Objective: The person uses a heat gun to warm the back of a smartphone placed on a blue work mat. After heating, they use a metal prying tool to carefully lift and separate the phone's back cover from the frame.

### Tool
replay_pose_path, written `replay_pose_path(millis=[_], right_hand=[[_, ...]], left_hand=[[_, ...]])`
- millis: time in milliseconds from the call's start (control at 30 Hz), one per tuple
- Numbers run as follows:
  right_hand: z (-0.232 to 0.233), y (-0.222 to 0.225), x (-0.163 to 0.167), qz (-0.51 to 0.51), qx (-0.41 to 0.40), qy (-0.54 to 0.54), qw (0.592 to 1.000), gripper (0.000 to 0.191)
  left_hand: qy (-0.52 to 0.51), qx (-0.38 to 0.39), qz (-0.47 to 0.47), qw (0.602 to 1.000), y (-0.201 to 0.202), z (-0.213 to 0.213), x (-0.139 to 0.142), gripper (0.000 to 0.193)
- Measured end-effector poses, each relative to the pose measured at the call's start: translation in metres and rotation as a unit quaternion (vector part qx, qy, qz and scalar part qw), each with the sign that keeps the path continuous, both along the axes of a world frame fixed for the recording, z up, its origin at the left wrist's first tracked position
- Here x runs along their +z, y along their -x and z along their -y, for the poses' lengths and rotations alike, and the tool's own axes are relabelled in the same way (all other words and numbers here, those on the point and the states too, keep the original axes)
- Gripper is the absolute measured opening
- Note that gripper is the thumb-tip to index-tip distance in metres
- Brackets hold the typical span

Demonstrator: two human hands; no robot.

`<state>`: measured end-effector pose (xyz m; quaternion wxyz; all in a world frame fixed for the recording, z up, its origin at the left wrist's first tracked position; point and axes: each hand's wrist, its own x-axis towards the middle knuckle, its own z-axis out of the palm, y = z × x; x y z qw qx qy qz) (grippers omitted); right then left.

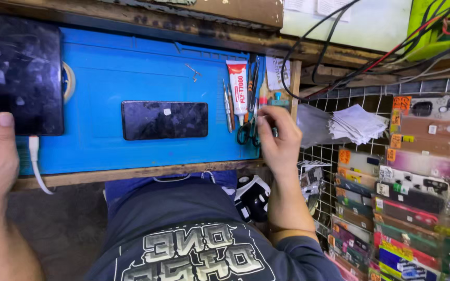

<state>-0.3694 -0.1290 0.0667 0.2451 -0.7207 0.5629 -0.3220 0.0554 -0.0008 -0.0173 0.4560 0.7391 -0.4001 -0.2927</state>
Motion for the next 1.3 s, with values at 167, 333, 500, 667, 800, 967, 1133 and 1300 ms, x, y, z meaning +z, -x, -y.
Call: replay_pose_path(millis=[167,333,500,667,800,967,1133,1300], right_hand=[[-0.010,-0.004,-0.019,-0.099,0.090,0.066,0.989,0.020],[-0.002,-0.027,-0.033,-0.198,0.115,0.113,0.967,0.025],[0.000,-0.029,-0.037,-0.236,0.063,0.100,0.965,0.027],[-0.008,-0.020,-0.037,-0.151,0.063,0.094,0.982,0.027],[-0.007,-0.005,-0.030,-0.125,0.003,0.159,0.979,0.023],[-0.001,0.006,-0.019,-0.128,-0.010,0.132,0.983,0.021],[-0.017,-0.021,-0.026,-0.205,0.110,0.060,0.971,0.028],[-0.016,-0.032,-0.026,-0.302,0.049,0.074,0.949,0.032]], left_hand=[[0.157,-0.128,0.135,0.970,0.040,0.012,0.054,0.029],[0.142,-0.239,0.383,0.881,0.066,0.028,0.072,0.037],[0.122,-0.249,0.371,0.886,0.080,0.024,0.069,0.036],[0.117,-0.251,0.371,0.886,0.072,0.012,0.053,0.032],[0.117,-0.257,0.367,0.886,0.071,0.010,0.046,0.029],[0.110,-0.266,0.364,0.886,0.076,0.013,0.047,0.029],[0.109,-0.271,0.361,0.885,0.083,0.016,0.049,0.032],[0.105,-0.269,0.353,0.890,0.087,0.018,0.054,0.033]])
